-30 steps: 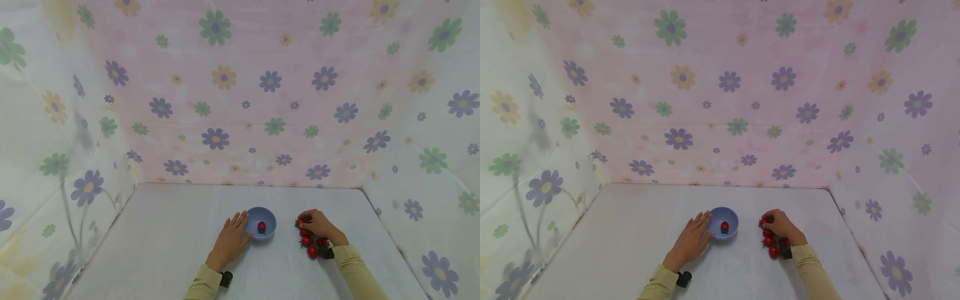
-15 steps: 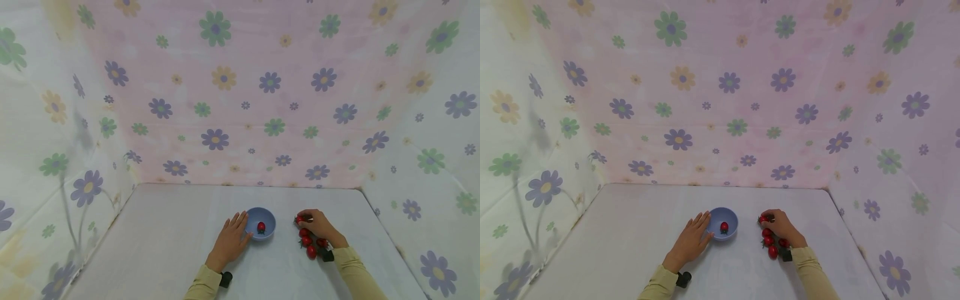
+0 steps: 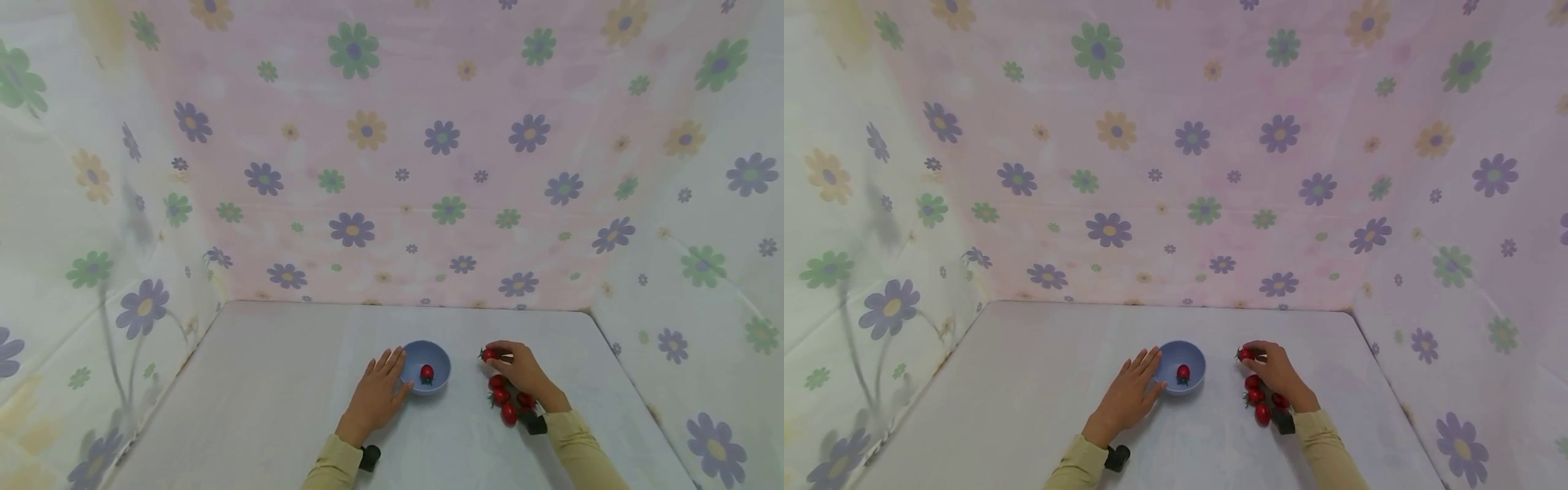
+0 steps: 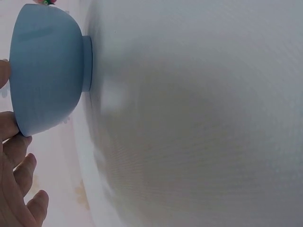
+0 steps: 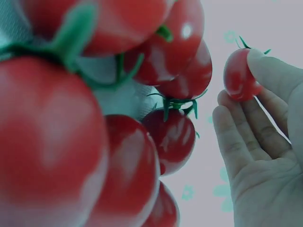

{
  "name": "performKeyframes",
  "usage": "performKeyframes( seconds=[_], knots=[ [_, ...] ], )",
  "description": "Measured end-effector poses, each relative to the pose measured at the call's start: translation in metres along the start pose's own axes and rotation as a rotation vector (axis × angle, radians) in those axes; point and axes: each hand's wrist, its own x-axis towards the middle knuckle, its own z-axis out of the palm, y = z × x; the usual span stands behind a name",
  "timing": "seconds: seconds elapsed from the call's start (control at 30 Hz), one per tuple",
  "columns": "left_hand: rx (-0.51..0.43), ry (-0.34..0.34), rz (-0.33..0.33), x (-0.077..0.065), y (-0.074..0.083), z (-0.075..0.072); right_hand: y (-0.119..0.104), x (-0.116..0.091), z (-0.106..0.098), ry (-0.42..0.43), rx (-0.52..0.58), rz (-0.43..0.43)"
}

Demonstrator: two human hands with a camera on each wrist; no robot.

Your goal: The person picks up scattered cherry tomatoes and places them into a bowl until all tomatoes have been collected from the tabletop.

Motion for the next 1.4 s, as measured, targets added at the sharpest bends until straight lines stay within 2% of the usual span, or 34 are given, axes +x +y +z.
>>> performKeyframes(
  seconds=[0.2, 0.4, 0.77, 0.9, 1.17, 1.4],
  knots=[
    [-0.008, -0.018, -0.005, -0.001, 0.001, -0.002, -0.006, -0.004, 0.003, 0.052, 0.068, -0.068],
    [0.008, 0.002, 0.001, 0.000, 0.000, -0.001, -0.014, -0.008, 0.008, 0.083, 0.087, -0.113],
    [-0.007, -0.007, -0.002, -0.001, 0.002, -0.001, -0.039, -0.022, 0.026, 0.150, 0.132, -0.194],
    [-0.006, 0.002, -0.004, -0.002, 0.002, -0.001, -0.047, -0.025, 0.034, 0.178, 0.154, -0.190],
    [-0.033, 0.000, -0.004, -0.003, 0.001, -0.001, -0.059, -0.031, 0.050, 0.176, 0.198, -0.135],
    [-0.030, 0.009, -0.003, -0.002, 0.001, -0.001, -0.072, -0.032, 0.061, 0.194, 0.224, -0.155]
  ],
)
